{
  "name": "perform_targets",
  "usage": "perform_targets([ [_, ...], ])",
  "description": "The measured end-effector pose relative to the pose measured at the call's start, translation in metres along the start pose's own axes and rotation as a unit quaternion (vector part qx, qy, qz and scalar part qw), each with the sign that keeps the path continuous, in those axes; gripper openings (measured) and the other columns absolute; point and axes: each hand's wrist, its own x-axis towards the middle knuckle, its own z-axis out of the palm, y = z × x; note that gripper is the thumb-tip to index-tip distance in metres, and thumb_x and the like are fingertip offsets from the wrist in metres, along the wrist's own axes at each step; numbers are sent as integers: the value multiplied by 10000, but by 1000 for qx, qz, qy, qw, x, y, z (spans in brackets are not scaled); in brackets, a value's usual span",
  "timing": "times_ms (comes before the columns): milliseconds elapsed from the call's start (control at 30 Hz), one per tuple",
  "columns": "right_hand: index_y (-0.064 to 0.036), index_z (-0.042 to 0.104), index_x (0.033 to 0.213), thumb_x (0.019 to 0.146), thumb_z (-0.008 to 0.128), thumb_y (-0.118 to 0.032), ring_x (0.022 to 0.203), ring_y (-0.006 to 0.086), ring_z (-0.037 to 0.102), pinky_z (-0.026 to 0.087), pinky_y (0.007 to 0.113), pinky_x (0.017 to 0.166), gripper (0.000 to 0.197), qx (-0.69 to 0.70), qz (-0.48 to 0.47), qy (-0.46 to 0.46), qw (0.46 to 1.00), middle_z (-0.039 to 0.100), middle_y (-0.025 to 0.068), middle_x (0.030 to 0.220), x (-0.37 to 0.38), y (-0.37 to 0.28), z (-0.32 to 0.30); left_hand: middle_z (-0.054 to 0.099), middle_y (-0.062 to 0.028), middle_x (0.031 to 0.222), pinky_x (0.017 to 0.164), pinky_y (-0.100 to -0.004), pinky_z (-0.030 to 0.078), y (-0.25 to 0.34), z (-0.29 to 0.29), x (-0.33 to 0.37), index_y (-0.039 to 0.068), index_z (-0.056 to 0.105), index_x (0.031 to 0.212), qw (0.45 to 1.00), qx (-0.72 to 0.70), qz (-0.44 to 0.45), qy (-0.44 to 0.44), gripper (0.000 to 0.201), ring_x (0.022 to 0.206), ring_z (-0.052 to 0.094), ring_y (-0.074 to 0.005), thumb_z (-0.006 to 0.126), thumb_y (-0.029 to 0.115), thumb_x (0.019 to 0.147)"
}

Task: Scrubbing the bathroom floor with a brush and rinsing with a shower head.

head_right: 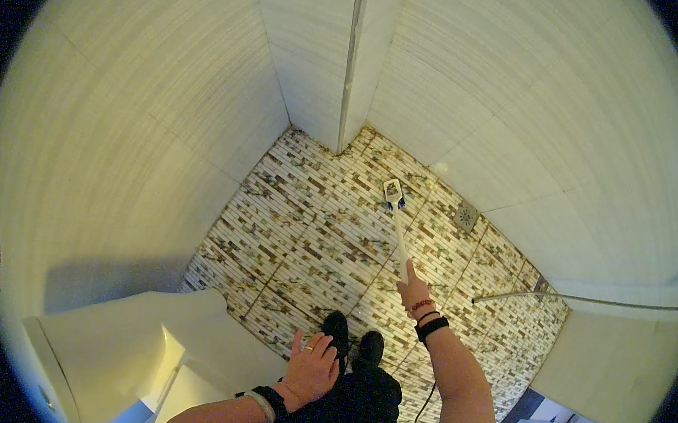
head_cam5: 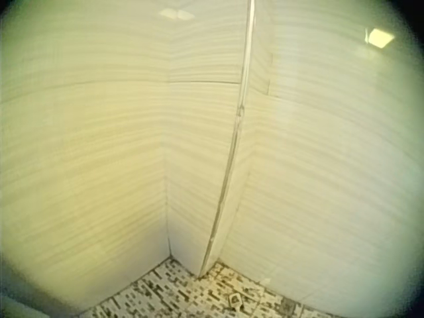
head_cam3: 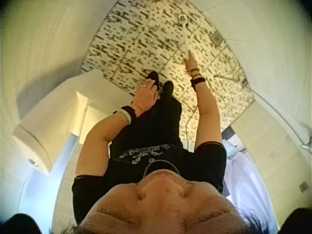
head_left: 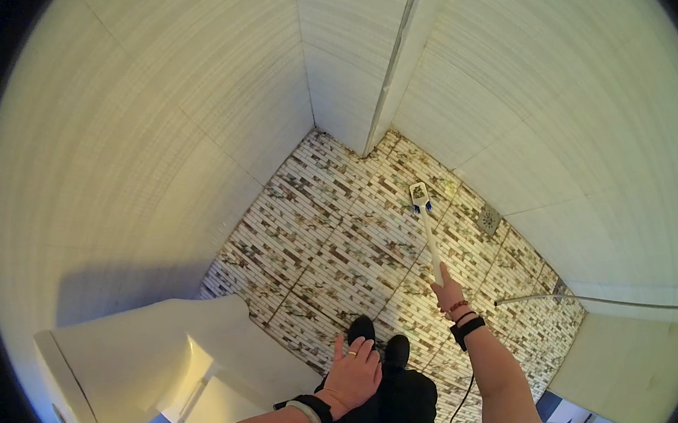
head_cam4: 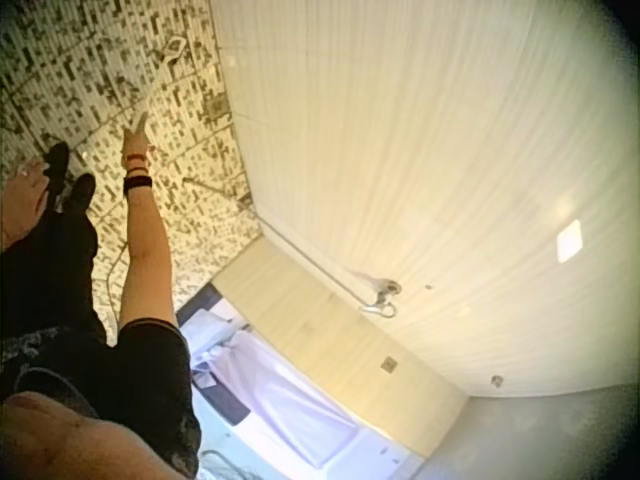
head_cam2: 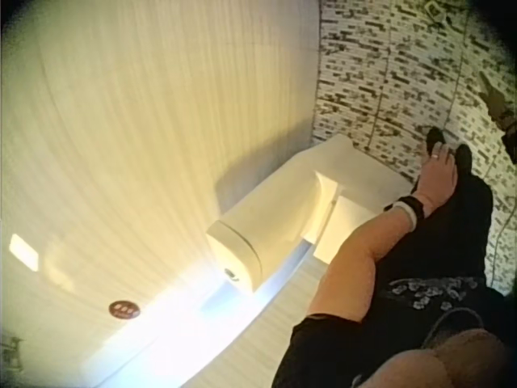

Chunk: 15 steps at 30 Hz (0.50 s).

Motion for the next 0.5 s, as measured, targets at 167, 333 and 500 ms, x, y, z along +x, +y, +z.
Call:
perform_targets([
  [167, -148, 143, 1300, 778, 507, -177, 456, 211, 521, 427, 324, 392, 637, 44, -1, 31, 999, 560, 160, 692, 56, -16, -24, 501, -125, 995, 913, -523, 205, -1, 0, 1, 33, 539, 824, 1000, -4, -5, 8, 201, 998, 445, -262, 490, 202, 728],
  [333, -177, 167, 1297, 789, 491, -123, 439, 182, 499, 410, 294, 358, 606, 50, 68, 43, 996, 565, 140, 752, 109, -38, -46, 504, -120, 980, 905, -526, 215, 1, 0, 2, 33, 539, 823, 1000, -12, -10, -6, 199, 995, 445, -262, 486, 202, 732],
  [500, -151, 163, 1294, 750, 539, -158, 478, 215, 529, 434, 332, 406, 661, 83, -10, 80, 993, 554, 158, 703, 69, -26, -8, 498, -123, 982, 901, -524, 225, 0, -1, 4, 35, 536, 819, 1000, -12, -12, -6, 195, 993, 444, -258, 484, 203, 738],
])
